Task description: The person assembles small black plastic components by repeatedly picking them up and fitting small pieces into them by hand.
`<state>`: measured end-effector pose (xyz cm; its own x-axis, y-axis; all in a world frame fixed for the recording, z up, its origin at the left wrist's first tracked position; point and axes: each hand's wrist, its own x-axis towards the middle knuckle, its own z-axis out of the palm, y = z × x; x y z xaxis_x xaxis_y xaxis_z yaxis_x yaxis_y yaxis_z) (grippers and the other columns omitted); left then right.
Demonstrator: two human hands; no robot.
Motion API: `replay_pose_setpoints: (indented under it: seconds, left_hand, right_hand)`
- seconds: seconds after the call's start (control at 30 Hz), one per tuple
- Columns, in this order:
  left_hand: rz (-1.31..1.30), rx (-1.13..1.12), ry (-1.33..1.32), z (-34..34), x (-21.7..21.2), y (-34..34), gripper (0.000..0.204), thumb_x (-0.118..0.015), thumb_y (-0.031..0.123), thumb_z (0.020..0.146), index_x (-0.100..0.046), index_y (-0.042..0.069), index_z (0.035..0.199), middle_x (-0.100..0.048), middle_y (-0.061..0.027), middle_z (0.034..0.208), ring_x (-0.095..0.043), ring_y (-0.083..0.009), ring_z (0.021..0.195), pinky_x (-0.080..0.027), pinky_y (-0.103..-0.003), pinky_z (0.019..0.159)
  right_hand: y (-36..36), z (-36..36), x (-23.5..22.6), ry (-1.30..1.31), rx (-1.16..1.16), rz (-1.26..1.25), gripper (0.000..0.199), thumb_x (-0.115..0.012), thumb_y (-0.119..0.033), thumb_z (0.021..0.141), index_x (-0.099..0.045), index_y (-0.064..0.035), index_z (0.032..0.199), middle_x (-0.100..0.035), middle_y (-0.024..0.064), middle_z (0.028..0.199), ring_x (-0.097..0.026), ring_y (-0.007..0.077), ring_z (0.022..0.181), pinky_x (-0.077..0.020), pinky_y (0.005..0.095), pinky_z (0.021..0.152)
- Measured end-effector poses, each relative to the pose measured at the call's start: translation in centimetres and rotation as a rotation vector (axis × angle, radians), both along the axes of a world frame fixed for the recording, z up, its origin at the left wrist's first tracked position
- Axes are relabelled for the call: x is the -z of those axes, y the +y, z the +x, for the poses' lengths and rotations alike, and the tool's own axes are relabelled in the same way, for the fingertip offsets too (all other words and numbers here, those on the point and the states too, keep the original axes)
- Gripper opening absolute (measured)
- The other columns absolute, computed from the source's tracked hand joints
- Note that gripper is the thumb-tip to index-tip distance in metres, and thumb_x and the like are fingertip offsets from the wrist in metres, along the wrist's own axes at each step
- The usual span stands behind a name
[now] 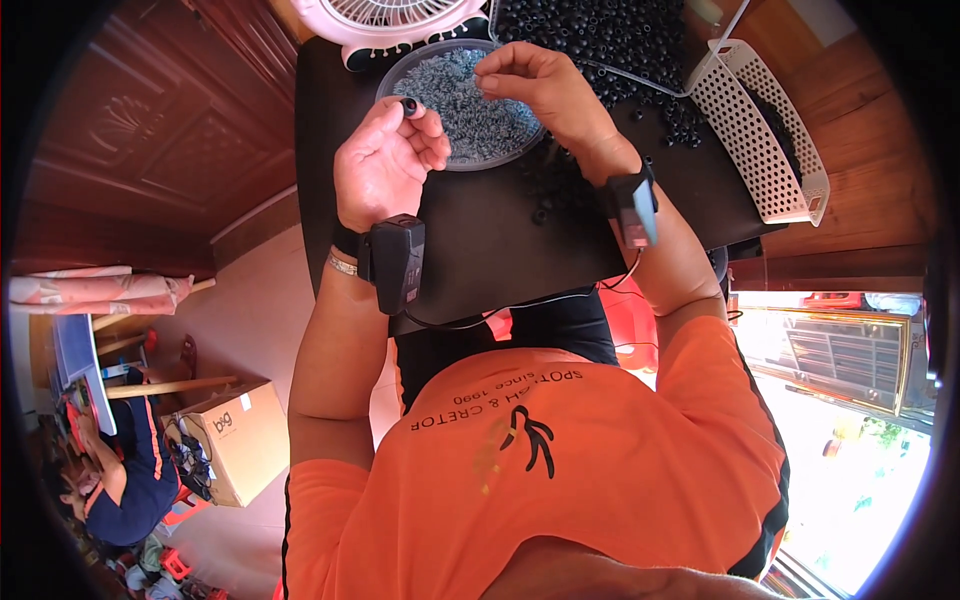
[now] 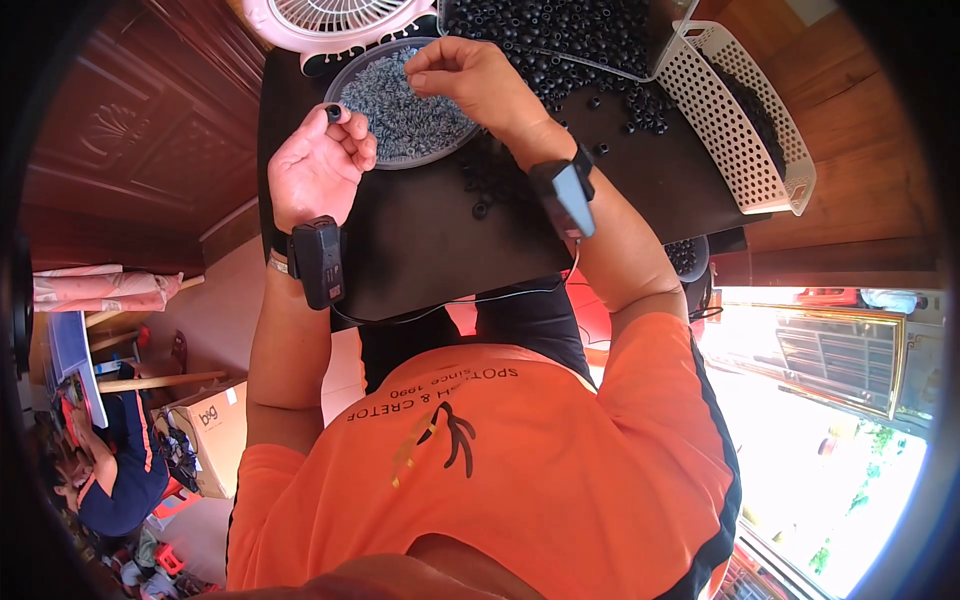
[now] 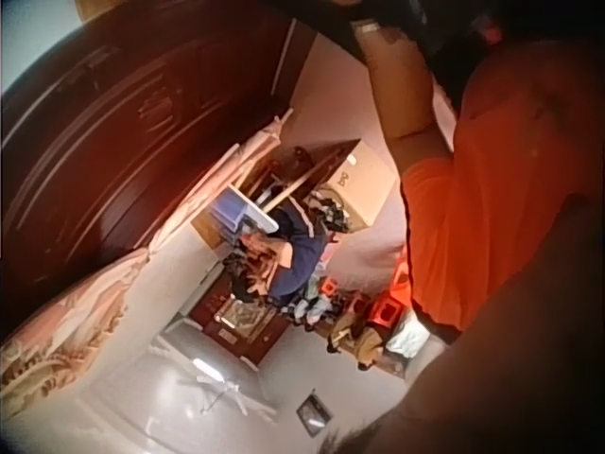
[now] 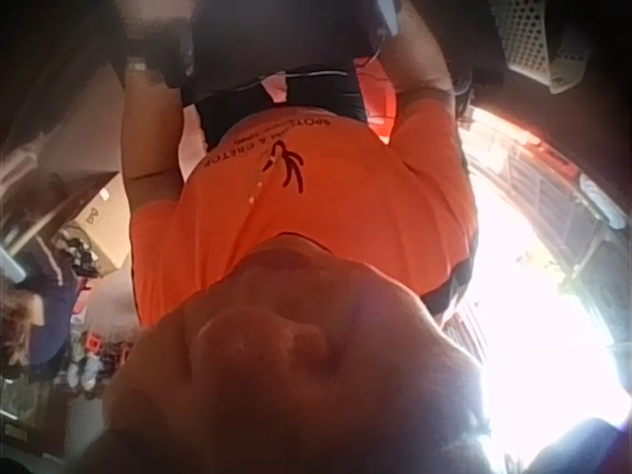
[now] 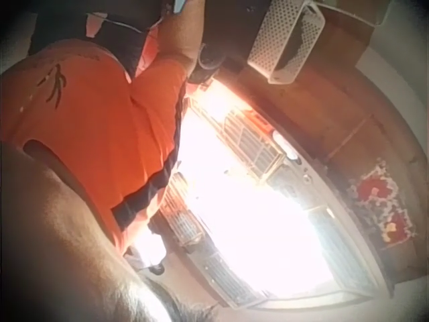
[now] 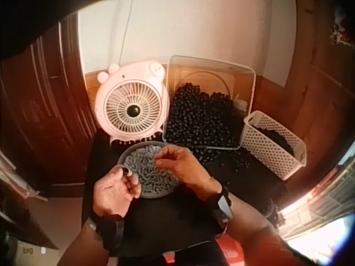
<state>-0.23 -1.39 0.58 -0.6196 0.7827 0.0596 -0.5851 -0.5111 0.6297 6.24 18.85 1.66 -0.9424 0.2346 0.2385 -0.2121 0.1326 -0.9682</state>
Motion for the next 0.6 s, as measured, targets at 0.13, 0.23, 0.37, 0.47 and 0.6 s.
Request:
replay_pose_setpoints:
  seconds: [0.13,0.23,0.37,0.47,0.6]
  left_hand:
    - [-0.019,0.031,0.057,0.5,0.0,0.1,0.017,-0.047,0.021,0.090,-0.053,0.005,0.088,-0.058,-0.0100,0.082,-0.057,-0.0208,0.070,-0.044,-0.030,0.064]
    - [-0.048,0.038,0.069,0.8,-0.1,0.2,0.018,-0.047,0.021,0.090,-0.054,0.005,0.090,-0.058,-0.0089,0.082,-0.057,-0.0198,0.070,-0.044,-0.029,0.063]
    - [-0.089,0.055,0.084,1.5,0.1,0.5,0.018,-0.046,0.021,0.090,-0.054,0.005,0.090,-0.058,-0.0074,0.081,-0.056,-0.0186,0.069,-0.043,-0.028,0.062]
    - [-0.092,0.066,0.082,1.9,-0.1,0.7,0.018,-0.046,0.022,0.091,-0.053,0.005,0.091,-0.058,-0.0068,0.081,-0.056,-0.0182,0.069,-0.043,-0.027,0.062]
    - [-0.078,0.051,0.074,1.9,-0.2,0.6,0.018,-0.047,0.021,0.091,-0.053,0.004,0.093,-0.058,-0.0066,0.082,-0.056,-0.0167,0.070,-0.043,-0.027,0.062]
  right_hand:
    - [0.0,0.4,-0.2,-0.024,-0.144,-0.318,0.015,-0.064,-0.004,0.082,-0.061,-0.0001,0.096,-0.064,0.0077,0.092,-0.061,0.0142,0.086,-0.0482,0.0260,0.082]
    - [-0.7,0.5,-0.3,0.048,-0.174,-0.347,0.013,-0.064,-0.002,0.082,-0.060,-0.0003,0.095,-0.064,0.0077,0.092,-0.061,0.0146,0.086,-0.0484,0.0264,0.081]
    - [-2.6,1.2,-1.1,0.166,-0.156,-0.191,0.012,-0.063,0.001,0.082,-0.060,-0.0002,0.094,-0.063,0.0063,0.088,-0.060,0.0135,0.085,-0.0487,0.0255,0.080]
    - [-3.6,1.8,-1.6,0.165,-0.257,-0.234,0.012,-0.063,0.001,0.082,-0.061,-0.0006,0.094,-0.063,0.0052,0.088,-0.060,0.0121,0.085,-0.0485,0.0240,0.079]
    - [-3.8,1.6,-1.4,0.240,-0.154,-0.183,0.012,-0.064,0.001,0.082,-0.061,-0.0007,0.094,-0.063,0.0042,0.088,-0.060,0.0110,0.084,-0.0480,0.0227,0.079]
